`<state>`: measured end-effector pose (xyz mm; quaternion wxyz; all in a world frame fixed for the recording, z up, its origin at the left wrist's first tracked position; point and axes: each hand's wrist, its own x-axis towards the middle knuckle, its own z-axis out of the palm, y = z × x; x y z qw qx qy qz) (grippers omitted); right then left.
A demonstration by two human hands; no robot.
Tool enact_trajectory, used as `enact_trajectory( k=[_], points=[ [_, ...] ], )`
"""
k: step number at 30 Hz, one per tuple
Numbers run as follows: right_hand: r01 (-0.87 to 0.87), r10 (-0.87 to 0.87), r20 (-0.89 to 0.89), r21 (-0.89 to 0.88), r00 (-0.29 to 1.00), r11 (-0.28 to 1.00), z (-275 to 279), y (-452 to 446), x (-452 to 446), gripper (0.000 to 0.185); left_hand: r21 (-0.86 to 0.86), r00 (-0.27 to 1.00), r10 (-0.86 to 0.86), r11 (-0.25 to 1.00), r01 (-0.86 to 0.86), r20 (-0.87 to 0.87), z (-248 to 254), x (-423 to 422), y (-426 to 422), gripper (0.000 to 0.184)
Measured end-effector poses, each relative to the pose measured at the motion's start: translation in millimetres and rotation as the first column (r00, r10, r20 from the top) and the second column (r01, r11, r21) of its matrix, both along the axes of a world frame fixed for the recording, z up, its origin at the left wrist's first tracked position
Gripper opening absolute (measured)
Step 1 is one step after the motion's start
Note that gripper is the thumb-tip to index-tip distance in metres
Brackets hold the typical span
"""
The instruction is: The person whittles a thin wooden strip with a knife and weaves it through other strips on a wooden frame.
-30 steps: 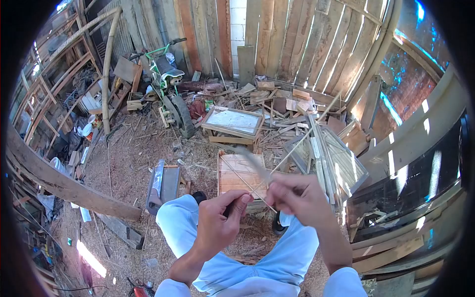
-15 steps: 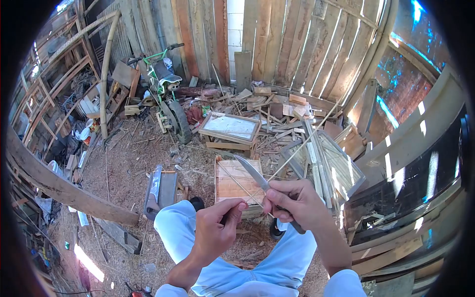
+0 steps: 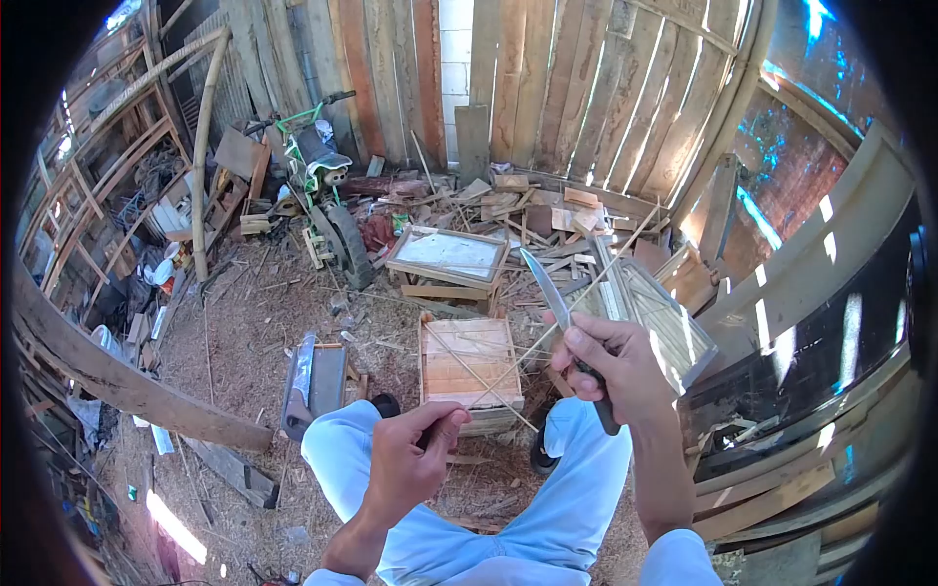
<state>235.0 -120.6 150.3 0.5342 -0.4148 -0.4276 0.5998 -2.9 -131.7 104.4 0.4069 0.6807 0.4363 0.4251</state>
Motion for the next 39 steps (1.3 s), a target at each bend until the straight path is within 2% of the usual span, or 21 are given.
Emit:
enact_trajectory(
  k=[8, 11, 13, 14, 17, 28, 31, 33, 35, 37, 39],
  points=[
    [0.014, -0.014, -0.026, -0.002, 1.0, 1.0, -2, 1, 8, 0.025, -0.025, 0.999, -0.027, 0.999, 0.027, 0.018, -5, -8, 5, 0.012],
    [0.029, -0.028, 0.033, -0.028, 0.999, 0.999, -1, 1, 18, 0.023, -0.011, 1.0, -0.019, 1.0, 0.019, -0.012, -6, -16, 6, 0.012],
    [0.182, -0.184, 0.051, 0.03, 0.982, 0.983, 1, 6, 31, 0.023, 0.012, 0.999, -0.007, 1.0, 0.008, -0.047, -9, -24, 8, 0.011],
    [0.173, -0.174, 0.02, 0.021, 0.985, 0.985, 1, 5, 29, 0.035, 0.001, 0.999, -0.004, 1.0, 0.004, -0.05, -13, -28, 10, 0.01],
    [0.123, -0.122, 0.012, -0.034, 0.992, 0.992, 2, 0, 15, 0.036, -0.006, 0.999, 0.006, 1.0, -0.006, -0.049, -16, -28, 10, 0.01],
    [0.089, -0.087, -0.043, 0.048, 0.995, 0.995, -3, -6, -12, 0.028, 0.097, 0.999, -0.027, 0.995, 0.03, -0.031, 10, 17, 21, 0.009],
    [0.005, -0.005, 0.005, -0.005, 1.0, 1.0, -10, -12, -25, 0.026, 0.129, 1.0, -0.012, 0.992, 0.011, 0.008, 8, 26, 19, 0.009],
    [-0.203, 0.202, 0.137, -0.008, 0.97, 0.979, -16, -17, -35, 0.025, 0.163, 0.999, 0.01, 0.986, -0.017, 0.043, 7, 27, 18, 0.008],
    [-0.195, 0.198, 0.07, -0.049, 0.978, 0.98, -14, -20, -38, 0.026, 0.301, 0.999, 0.022, 0.953, -0.008, -0.045, 8, 25, 15, 0.011],
    [-0.223, 0.222, -0.018, -0.103, 0.975, 0.969, -11, -20, -32, 0.025, 0.318, 0.998, 0.014, 0.948, 0.003, -0.054, 9, 22, 13, 0.011],
    [-0.226, 0.229, 0.019, -0.098, 0.973, 0.969, -12, -20, -32, 0.025, 0.335, 0.998, 0.005, 0.942, 0.014, -0.056, 12, 20, 10, 0.012]
  ],
)
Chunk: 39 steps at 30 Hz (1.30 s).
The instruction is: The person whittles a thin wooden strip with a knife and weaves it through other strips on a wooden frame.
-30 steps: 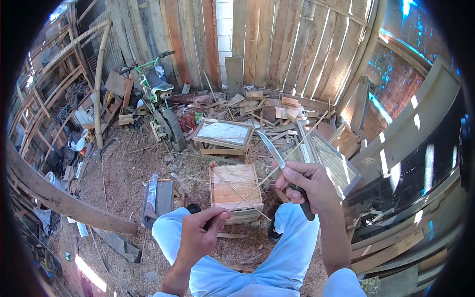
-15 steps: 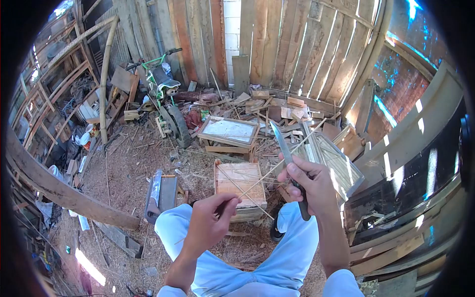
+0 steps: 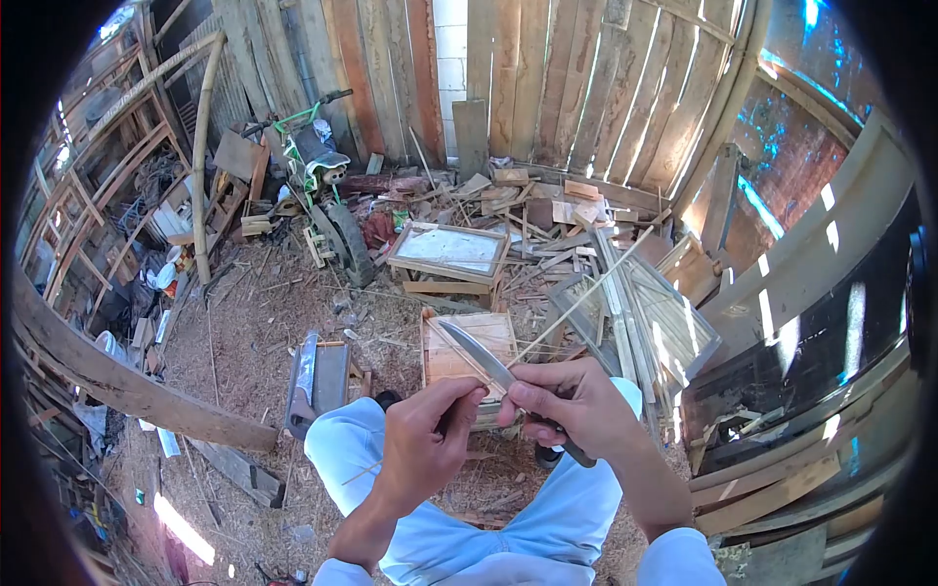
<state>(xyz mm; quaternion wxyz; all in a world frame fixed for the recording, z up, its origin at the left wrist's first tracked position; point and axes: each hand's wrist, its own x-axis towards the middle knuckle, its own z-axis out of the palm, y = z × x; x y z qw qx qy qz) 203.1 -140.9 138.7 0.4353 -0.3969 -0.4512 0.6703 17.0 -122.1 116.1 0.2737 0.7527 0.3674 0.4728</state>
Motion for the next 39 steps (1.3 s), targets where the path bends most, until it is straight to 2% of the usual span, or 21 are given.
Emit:
enact_trajectory(
  k=[2, 6, 8, 10, 12, 14, 18, 20, 27, 29, 31, 33, 34, 35, 37, 39],
  points=[
    [-0.003, 0.002, 0.038, 0.02, 0.999, 1.0, 1, 0, 1, 0.026, -0.112, 0.999, 0.039, 0.993, -0.043, -0.036, 5, -1, -3, 0.009],
    [0.022, -0.028, 0.084, 0.067, 0.996, 0.997, 2, 1, 1, 0.021, -0.125, 0.999, 0.035, 0.992, -0.034, 0.0, 4, -2, -3, 0.009],
    [0.041, -0.054, 0.118, 0.112, 0.991, 0.993, 2, 3, 7, 0.02, -0.262, 1.0, 0.016, 0.965, -0.018, -0.01, 2, -7, -4, 0.009],
    [0.113, -0.119, 0.076, 0.078, 0.99, 0.991, 5, 8, 18, 0.021, -0.238, 1.0, 0.024, 0.971, -0.021, 0.009, -1, -7, -8, 0.009],
    [0.11, -0.116, 0.095, 0.064, 0.989, 0.992, 7, 7, 15, 0.023, -0.217, 0.999, 0.033, 0.976, -0.026, 0.03, -1, -8, -9, 0.009],
    [0.113, -0.113, 0.006, 0.06, 0.994, 0.992, 6, 6, 11, 0.024, -0.195, 0.999, 0.046, 0.98, -0.048, -0.015, 0, -9, -8, 0.009],
    [0.152, -0.156, 0.106, 0.047, 0.982, 0.987, 11, 11, 29, 0.022, -0.174, 1.0, 0.03, 0.984, -0.03, -0.004, -2, -13, -10, 0.009],
    [0.227, -0.221, -0.097, 0.05, 0.97, 0.973, 12, 17, 38, 0.023, -0.222, 0.998, 0.037, 0.974, -0.047, -0.048, 0, -18, -10, 0.009],
    [0.268, -0.268, -0.015, 0.038, 0.963, 0.963, 7, 15, 21, 0.025, -0.204, 0.999, -0.012, 0.979, 0.003, -0.044, -5, -5, 3, 0.009],
    [0.239, -0.237, -0.048, 0.043, 0.97, 0.97, 5, 13, 17, 0.025, -0.223, 1.0, -0.005, 0.975, 0.007, 0.009, -5, 1, 5, 0.009],
    [0.219, -0.215, -0.078, 0.052, 0.973, 0.974, 2, 10, 13, 0.025, -0.197, 1.0, -0.002, 0.98, -0.001, -0.015, -2, 1, 5, 0.009],
    [0.015, -0.02, 0.049, 0.092, 0.999, 0.996, -2, 9, 10, 0.023, -0.174, 0.999, 0.0, 0.985, -0.007, -0.038, -2, 0, 6, 0.009],
    [0.02, -0.024, 0.046, 0.091, 0.999, 0.996, -1, 9, 13, 0.023, -0.12, 0.999, -0.011, 0.993, 0.008, -0.032, -4, -2, 7, 0.008],
    [0.099, -0.1, 0.026, 0.062, 0.995, 0.993, 2, 10, 19, 0.022, -0.068, 0.999, -0.021, 0.997, 0.02, -0.027, -6, -5, 7, 0.008],
    [0.236, -0.236, -0.047, -0.006, 0.971, 0.972, 13, 16, 29, 0.023, -0.083, 0.999, -0.032, 0.996, 0.029, -0.033, -9, -13, 5, 0.008],
    [0.205, -0.204, -0.054, 0.02, 0.978, 0.979, 10, 16, 27, 0.022, -0.096, 0.998, -0.044, 0.995, 0.04, -0.034, -12, -16, 5, 0.008]
  ],
)
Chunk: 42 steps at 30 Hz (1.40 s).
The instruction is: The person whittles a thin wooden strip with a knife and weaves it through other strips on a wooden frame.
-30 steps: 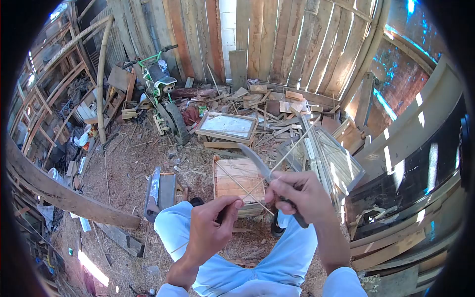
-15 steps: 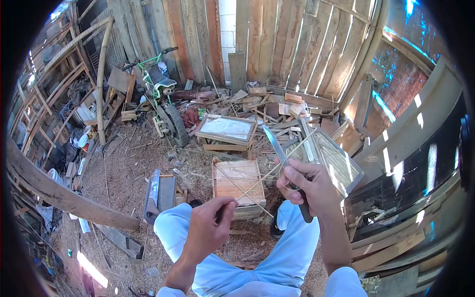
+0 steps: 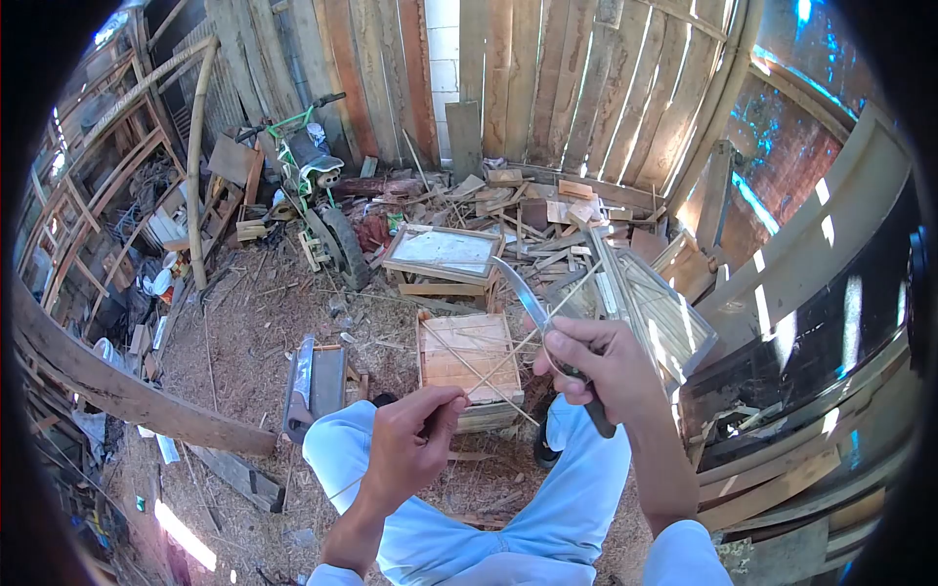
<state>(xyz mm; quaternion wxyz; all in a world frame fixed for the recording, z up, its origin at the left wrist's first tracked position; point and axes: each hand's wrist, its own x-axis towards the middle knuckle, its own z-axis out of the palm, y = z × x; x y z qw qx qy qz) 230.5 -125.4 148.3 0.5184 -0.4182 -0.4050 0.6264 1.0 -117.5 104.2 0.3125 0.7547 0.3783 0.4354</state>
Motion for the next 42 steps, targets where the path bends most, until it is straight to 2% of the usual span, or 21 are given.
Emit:
enact_trajectory(
  k=[3, 5, 6, 7, 9, 10, 12, 13, 15, 16, 19, 20, 23, 25, 28, 31, 33, 35, 36, 38, 42],
  points=[
    [-0.013, 0.011, 0.105, 0.017, 0.994, 1.0, 1, -1, -3, 0.022, -0.036, 0.998, 0.044, 0.998, -0.042, 0.041, -2, -1, 1, 0.007],
    [0.057, -0.059, -0.03, -0.063, 0.998, 0.996, 2, 2, 0, 0.022, -0.094, 1.0, 0.006, 0.996, -0.006, 0.008, -2, -4, -1, 0.007],
    [-0.068, 0.068, -0.003, -0.037, 0.998, 0.997, 1, 7, 9, 0.022, -0.099, 1.0, 0.005, 0.995, -0.004, 0.007, -3, -4, -1, 0.007],
    [-0.068, 0.068, 0.0, -0.035, 0.998, 0.997, -1, 5, 7, 0.022, -0.087, 1.0, 0.016, 0.996, -0.014, 0.024, -4, -3, 1, 0.008],
    [-0.062, 0.057, 0.193, 0.022, 0.979, 0.998, -3, 2, 0, 0.024, -0.076, 0.999, 0.027, 0.997, -0.024, 0.045, -2, 1, 1, 0.008],
    [-0.063, 0.057, 0.191, 0.024, 0.98, 0.998, -1, 3, -1, 0.024, -0.083, 0.999, 0.037, 0.996, -0.034, 0.03, 2, 3, -1, 0.008],
    [0.067, -0.038, 0.41, -0.057, 0.911, 0.996, 0, 6, -3, 0.023, -0.095, 0.999, 0.046, 0.994, -0.045, 0.008, 1, 1, -3, 0.008],
    [0.07, -0.039, 0.409, -0.062, 0.912, 0.996, -2, 6, 1, 0.023, -0.109, 0.998, 0.066, 0.992, -0.063, 0.021, -2, -3, -2, 0.009],
    [0.135, -0.139, 0.094, 0.039, 0.986, 0.99, -2, 12, 15, 0.022, -0.107, 0.995, 0.087, 0.991, -0.081, 0.051, -5, -5, 2, 0.009],
    [0.072, -0.079, 0.217, 0.043, 0.973, 0.996, -4, 7, 10, 0.023, -0.131, 0.996, 0.083, 0.988, -0.077, 0.036, -6, -6, 1, 0.009],
    [0.1, -0.093, 0.259, -0.013, 0.961, 0.995, 3, 10, 16, 0.027, -0.152, 0.997, 0.07, 0.986, -0.067, 0.015, -3, -8, 0, 0.009],
    [0.166, -0.166, 0.031, -0.024, 0.986, 0.986, 1, 15, 24, 0.031, -0.148, 0.997, 0.068, 0.987, -0.063, 0.026, -2, -8, -1, 0.008],
    [0.173, -0.172, -0.035, 0.048, 0.985, 0.984, 8, 13, 36, 0.031, -0.092, 0.997, 0.074, 0.993, -0.072, 0.012, -5, -14, -3, 0.008],
    [0.134, -0.134, 0.025, 0.013, 0.991, 0.991, 8, 10, 32, 0.033, -0.099, 0.997, 0.074, 0.992, -0.075, -0.007, -2, -13, -1, 0.008],
    [0.255, -0.252, -0.051, 0.088, 0.966, 0.963, 3, 12, 33, 0.035, -0.094, 0.994, 0.108, 0.99, -0.109, -0.012, -4, -9, 1, 0.008],
    [0.247, -0.238, -0.106, 0.083, 0.965, 0.965, -3, -1, 22, 0.033, -0.036, 0.986, 0.167, 0.985, -0.167, -0.008, 2, -1, 1, 0.007],
    [0.192, -0.191, -0.026, 0.077, 0.981, 0.978, -11, -9, 6, 0.033, 0.004, 0.984, 0.176, 0.984, -0.176, -0.017, 6, 7, 1, 0.006],
    [0.045, -0.052, 0.136, 0.059, 0.989, 0.997, -20, -13, -17, 0.032, 0.112, 0.987, 0.163, 0.98, -0.163, 0.006, 7, 14, -1, 0.007],
    [0.049, -0.056, 0.133, 0.056, 0.989, 0.997, -22, -15, -25, 0.032, 0.11, 0.987, 0.159, 0.981, -0.158, 0.003, 7, 17, -2, 0.007],
    [-0.139, 0.129, 0.159, 0.053, 0.979, 0.989, -24, -16, -36, 0.032, 0.165, 0.988, 0.153, 0.976, -0.145, -0.036, 7, 20, -3, 0.01],
    [-0.172, 0.172, 0.074, -0.011, 0.982, 0.985, -19, -19, -41, 0.029, 0.224, 0.983, 0.173, 0.962, -0.156, -0.061, 12, 20, -9, 0.012]
  ],
)
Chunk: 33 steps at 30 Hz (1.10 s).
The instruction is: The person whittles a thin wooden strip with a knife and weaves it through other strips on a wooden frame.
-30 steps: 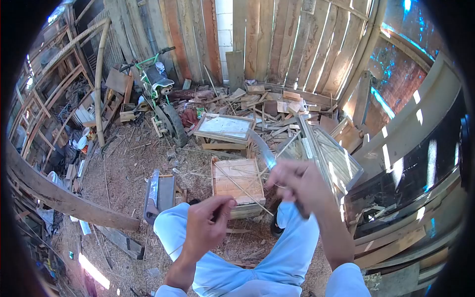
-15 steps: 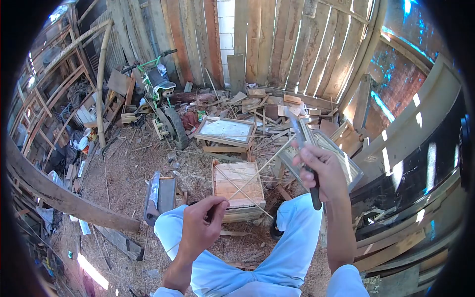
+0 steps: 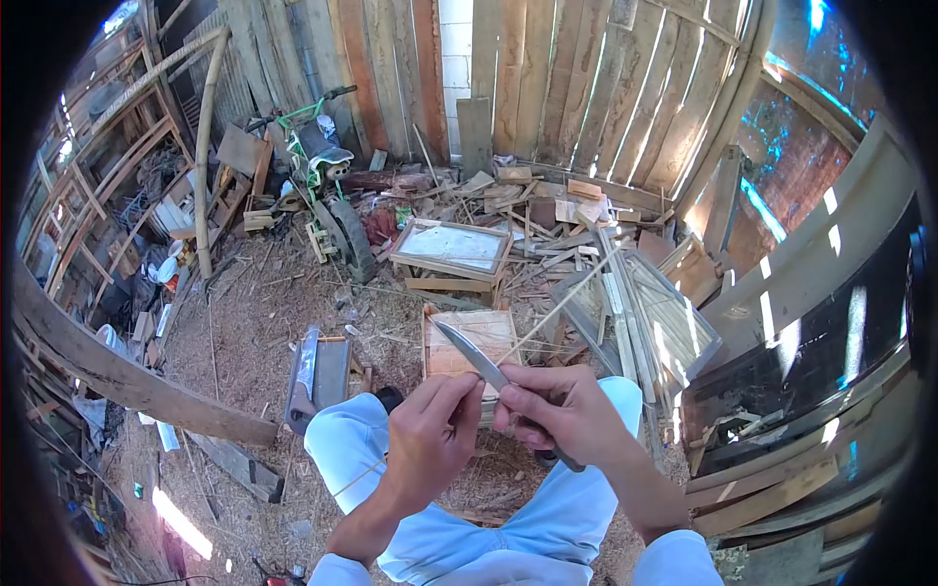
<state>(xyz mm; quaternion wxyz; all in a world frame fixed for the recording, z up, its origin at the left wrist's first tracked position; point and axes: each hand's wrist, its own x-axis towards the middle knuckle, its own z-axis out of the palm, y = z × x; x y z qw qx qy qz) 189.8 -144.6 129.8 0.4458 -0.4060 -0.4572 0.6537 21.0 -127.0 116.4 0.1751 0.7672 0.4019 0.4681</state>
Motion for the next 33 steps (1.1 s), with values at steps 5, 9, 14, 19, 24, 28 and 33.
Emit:
enact_trajectory(
  k=[5, 9, 14, 19, 24, 28, 33],
  points=[
    [0.067, -0.067, -0.008, -0.001, 0.998, 0.998, 4, -1, 15, 0.027, 0.08, 0.999, -0.039, 0.996, 0.04, -0.015, -2, -2, -1, 0.009],
    [0.137, -0.136, -0.055, 0.011, 0.989, 0.991, 9, 4, 29, 0.027, 0.033, 0.999, -0.052, 0.998, 0.052, 0.008, 1, -4, -5, 0.009],
    [-0.023, 0.019, -0.062, -0.059, 0.998, 0.998, 3, -2, 14, 0.029, 0.019, 0.999, -0.045, 0.999, 0.045, 0.023, 0, 0, -5, 0.009],
    [0.135, -0.137, -0.073, -0.029, 0.988, 0.99, 12, 3, 31, 0.028, -0.055, 0.997, -0.061, 0.996, 0.064, 0.053, -3, -6, -6, 0.008],
    [0.109, -0.111, -0.057, -0.041, 0.992, 0.993, 13, 2, 33, 0.025, -0.099, 0.994, -0.108, 0.989, 0.111, 0.032, -5, -14, -2, 0.011],
    [0.161, -0.163, -0.133, -0.026, 0.978, 0.987, 17, 11, 53, 0.033, -0.159, 0.992, -0.116, 0.98, 0.123, 0.052, -4, -18, -2, 0.009],
    [0.089, -0.092, -0.062, -0.046, 0.994, 0.995, 15, 6, 39, 0.024, -0.222, 0.993, -0.083, 0.97, 0.099, 0.081, -2, -16, -2, 0.007]
  ],
)
